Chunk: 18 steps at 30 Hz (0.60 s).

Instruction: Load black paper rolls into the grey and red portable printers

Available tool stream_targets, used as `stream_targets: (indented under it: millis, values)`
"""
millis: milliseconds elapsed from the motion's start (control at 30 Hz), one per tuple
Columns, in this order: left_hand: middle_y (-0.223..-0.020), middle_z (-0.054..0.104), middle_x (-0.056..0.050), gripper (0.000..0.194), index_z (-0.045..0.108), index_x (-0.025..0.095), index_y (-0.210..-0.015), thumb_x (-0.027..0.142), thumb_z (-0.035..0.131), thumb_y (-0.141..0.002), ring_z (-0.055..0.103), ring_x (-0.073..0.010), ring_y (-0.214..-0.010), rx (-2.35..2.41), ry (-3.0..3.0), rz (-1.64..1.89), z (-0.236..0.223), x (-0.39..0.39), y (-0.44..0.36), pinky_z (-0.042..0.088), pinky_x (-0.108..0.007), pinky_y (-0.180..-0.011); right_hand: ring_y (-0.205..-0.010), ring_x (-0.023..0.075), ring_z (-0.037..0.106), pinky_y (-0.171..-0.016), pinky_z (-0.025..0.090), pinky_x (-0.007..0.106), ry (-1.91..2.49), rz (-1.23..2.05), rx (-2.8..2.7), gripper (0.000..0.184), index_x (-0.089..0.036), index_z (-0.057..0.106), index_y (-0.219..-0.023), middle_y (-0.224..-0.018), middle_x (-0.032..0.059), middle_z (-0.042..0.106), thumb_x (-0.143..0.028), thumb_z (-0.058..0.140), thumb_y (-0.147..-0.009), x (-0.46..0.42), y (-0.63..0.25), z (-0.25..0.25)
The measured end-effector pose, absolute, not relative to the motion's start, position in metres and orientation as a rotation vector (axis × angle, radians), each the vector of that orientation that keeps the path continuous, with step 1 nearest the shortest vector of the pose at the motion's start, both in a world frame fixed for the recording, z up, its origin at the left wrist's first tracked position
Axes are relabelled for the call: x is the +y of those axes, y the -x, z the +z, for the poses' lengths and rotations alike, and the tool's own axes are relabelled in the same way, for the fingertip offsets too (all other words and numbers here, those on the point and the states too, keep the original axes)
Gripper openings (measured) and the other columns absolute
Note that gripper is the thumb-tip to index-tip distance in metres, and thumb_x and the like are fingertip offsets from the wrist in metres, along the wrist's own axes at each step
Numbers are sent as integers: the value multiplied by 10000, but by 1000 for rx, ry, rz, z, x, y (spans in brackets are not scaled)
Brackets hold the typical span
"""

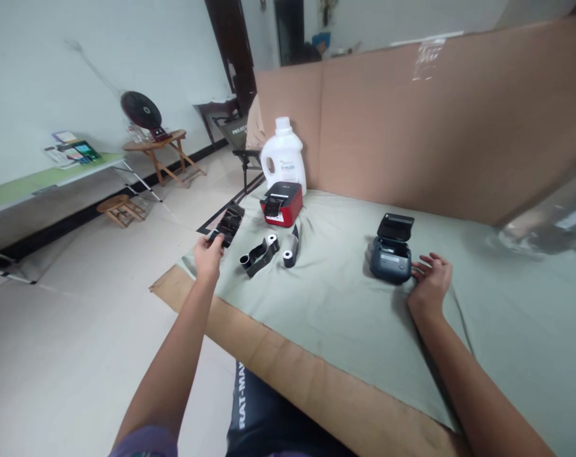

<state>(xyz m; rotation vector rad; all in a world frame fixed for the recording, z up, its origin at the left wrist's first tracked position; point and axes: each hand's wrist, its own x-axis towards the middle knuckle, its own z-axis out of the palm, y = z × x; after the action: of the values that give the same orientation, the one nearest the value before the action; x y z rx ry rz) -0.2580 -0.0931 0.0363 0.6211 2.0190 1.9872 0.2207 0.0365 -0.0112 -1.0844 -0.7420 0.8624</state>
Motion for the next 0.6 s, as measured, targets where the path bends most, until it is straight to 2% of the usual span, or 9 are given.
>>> stream_targets:
  millis: [167,267,333,500,600]
  values:
    - [-763,663,0,340,653,171,-911,365,759,-653,590,-151,-675,2240,-808,1821,3,-103,265,446,-242,-632,-719,84,606,-563,434,182,1095,853,-741,438,-202,551,-1017,-968,5,616,-523,641,-733,38,-221,-11]
    - [-948,719,-47,431,683,157,-1083,397,699,-725,639,-174,-800,2311,-1015,1764,-10,-102,264,499,-269,-765,-722,93,609,-566,440,200,1100,850,-747,401,-200,561,-1007,-970,15,620,-490,640,-741,37,-221,-11]
    - [-991,726,-66,467,677,149,-1143,423,659,-765,648,-180,-812,2346,-1134,1682,-13,-102,265,505,-277,-783,-717,104,606,-561,440,222,1098,847,-752,364,-207,572,-999,-975,25,624,-458,641,-744,37,-222,-11]
    - [-691,661,-11,349,706,164,-988,432,637,-775,593,-179,-635,2359,-1318,1172,-8,-106,264,452,-278,-666,-719,132,598,-561,433,273,1107,839,-770,321,-223,591,-980,-982,44,631,-418,643,-730,38,-223,-13]
    - [-636,637,0,334,704,169,-973,434,626,-786,586,-185,-612,2379,-1304,1130,-1,-109,260,435,-279,-645,-716,128,596,-570,429,273,1112,836,-776,336,-220,584,-986,-981,38,627,-424,642,-726,39,-223,-13]
